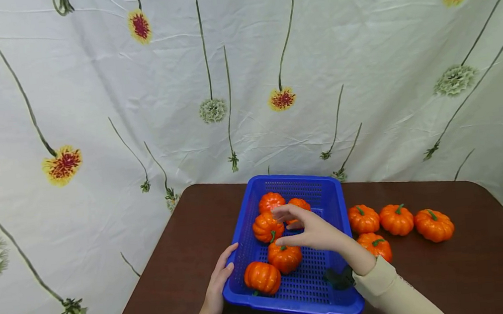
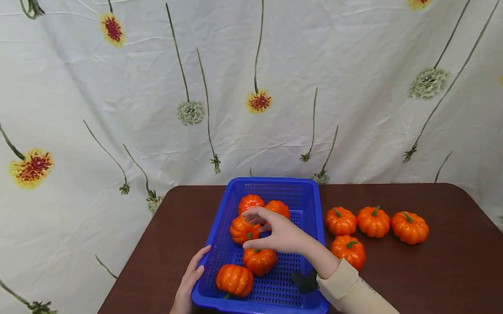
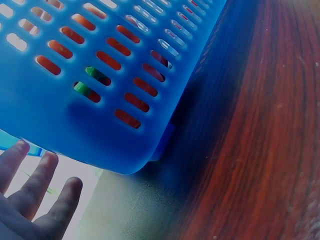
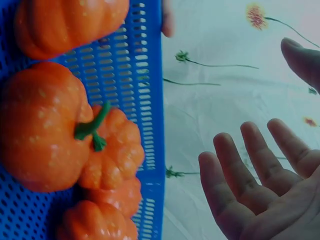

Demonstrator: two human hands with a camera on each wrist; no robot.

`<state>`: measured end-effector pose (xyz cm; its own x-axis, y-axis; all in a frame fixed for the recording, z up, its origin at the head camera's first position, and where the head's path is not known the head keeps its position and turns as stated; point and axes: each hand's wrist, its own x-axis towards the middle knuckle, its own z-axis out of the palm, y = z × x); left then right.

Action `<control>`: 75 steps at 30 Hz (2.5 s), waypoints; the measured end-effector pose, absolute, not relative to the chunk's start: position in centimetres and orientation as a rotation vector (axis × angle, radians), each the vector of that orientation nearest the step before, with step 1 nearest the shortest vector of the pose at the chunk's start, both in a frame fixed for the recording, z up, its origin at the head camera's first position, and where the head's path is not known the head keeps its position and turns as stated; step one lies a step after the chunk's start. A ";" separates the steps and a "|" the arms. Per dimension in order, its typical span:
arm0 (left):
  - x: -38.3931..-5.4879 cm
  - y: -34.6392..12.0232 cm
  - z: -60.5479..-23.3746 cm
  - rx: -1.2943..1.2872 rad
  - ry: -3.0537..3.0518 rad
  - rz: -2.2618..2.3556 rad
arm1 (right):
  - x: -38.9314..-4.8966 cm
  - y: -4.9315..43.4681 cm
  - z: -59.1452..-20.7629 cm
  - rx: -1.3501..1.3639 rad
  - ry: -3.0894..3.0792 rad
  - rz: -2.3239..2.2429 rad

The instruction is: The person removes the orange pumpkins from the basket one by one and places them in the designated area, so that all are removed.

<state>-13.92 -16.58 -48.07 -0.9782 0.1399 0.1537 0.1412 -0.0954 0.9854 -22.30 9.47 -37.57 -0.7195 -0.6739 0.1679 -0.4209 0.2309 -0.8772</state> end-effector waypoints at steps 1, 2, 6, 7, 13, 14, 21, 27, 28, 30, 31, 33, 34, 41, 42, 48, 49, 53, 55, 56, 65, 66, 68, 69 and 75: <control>-13.9 -16.6 -48.1 -0.324 -2.115 -2.299 | -22.4 9.1 -37.8 -1.040 2.245 -1.478; -13.9 -16.6 -48.0 -0.321 -2.120 -2.293 | -22.4 8.9 -37.9 -1.054 2.229 -1.476; -13.9 -16.5 -48.0 -0.313 -2.133 -2.281 | -22.6 8.1 -38.8 -1.099 2.190 -1.473; -13.9 -16.5 -48.0 -0.314 -2.133 -2.280 | -22.6 8.0 -38.9 -1.107 2.185 -1.472; -13.9 -16.5 -48.1 -0.329 -2.131 -2.253 | -22.8 7.4 -39.8 -1.127 2.157 -1.498; -13.9 -16.5 -48.1 -0.328 -2.133 -2.242 | -22.8 7.4 -39.9 -1.124 2.150 -1.505; -14.0 -16.5 -48.1 -0.326 -2.150 -2.201 | -22.8 6.8 -40.5 -1.105 2.080 -1.496; -14.0 -16.5 -48.0 -0.294 -2.178 -2.194 | -22.9 6.5 -41.2 -1.101 1.986 -1.453; -14.0 -16.5 -48.0 -0.286 -2.181 -2.199 | -22.9 6.4 -41.3 -1.102 1.974 -1.443; -14.0 -16.5 -48.0 -0.280 -2.185 -2.204 | -22.9 6.3 -41.6 -1.100 1.963 -1.419; -14.0 -16.5 -48.0 -0.276 -2.188 -2.204 | -22.9 6.2 -41.7 -1.100 1.966 -1.403; -14.0 -16.5 -48.0 -0.266 -2.193 -2.207 | -22.9 6.1 -41.9 -1.099 1.972 -1.372; -14.0 -16.5 -48.0 -0.262 -2.195 -2.207 | -22.9 6.0 -42.0 -1.095 1.982 -1.354; -14.0 -16.6 -48.1 -0.270 -2.180 -2.202 | -22.6 5.5 -42.5 -1.090 2.068 -1.223; -14.0 -16.6 -48.1 -0.274 -2.176 -2.203 | -22.5 5.4 -42.5 -1.093 2.072 -1.208; -14.0 -16.6 -48.1 -0.288 -2.173 -2.215 | -22.3 5.2 -42.4 -1.137 2.093 -1.123; -14.0 -16.6 -48.1 -0.291 -2.171 -2.218 | -22.3 5.2 -42.4 -1.153 2.103 -1.106; -14.0 -16.6 -48.0 -0.293 -2.169 -2.223 | -22.3 5.1 -42.5 -1.207 2.138 -1.026; -14.0 -16.6 -48.0 -0.295 -2.170 -2.225 | -22.4 5.1 -42.7 -1.249 2.157 -0.970; -14.0 -16.6 -48.0 -0.294 -2.173 -2.223 | -22.4 5.1 -42.7 -1.265 2.159 -0.945; -14.0 -16.6 -48.1 -0.317 -2.158 -2.225 | -22.4 5.2 -42.5 -1.376 2.144 -0.853; -14.0 -16.6 -48.1 -0.323 -2.155 -2.224 | -22.4 5.2 -42.4 -1.375 2.145 -0.856; -14.0 -16.6 -48.1 -0.324 -2.153 -2.224 | -22.3 5.2 -42.4 -1.372 2.146 -0.865; -14.0 -16.6 -48.1 -0.323 -2.152 -2.224 | -22.3 5.2 -42.4 -1.368 2.143 -0.871; -14.0 -16.6 -48.1 -0.307 -2.155 -2.221 | -22.5 5.3 -42.4 -1.364 2.120 -0.897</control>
<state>-14.02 -16.62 -48.14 -0.9801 0.1142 0.1625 0.1590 -0.0394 0.9865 -22.51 5.26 -42.37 -0.4016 -0.9153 -0.0317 -0.6144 0.2950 -0.7318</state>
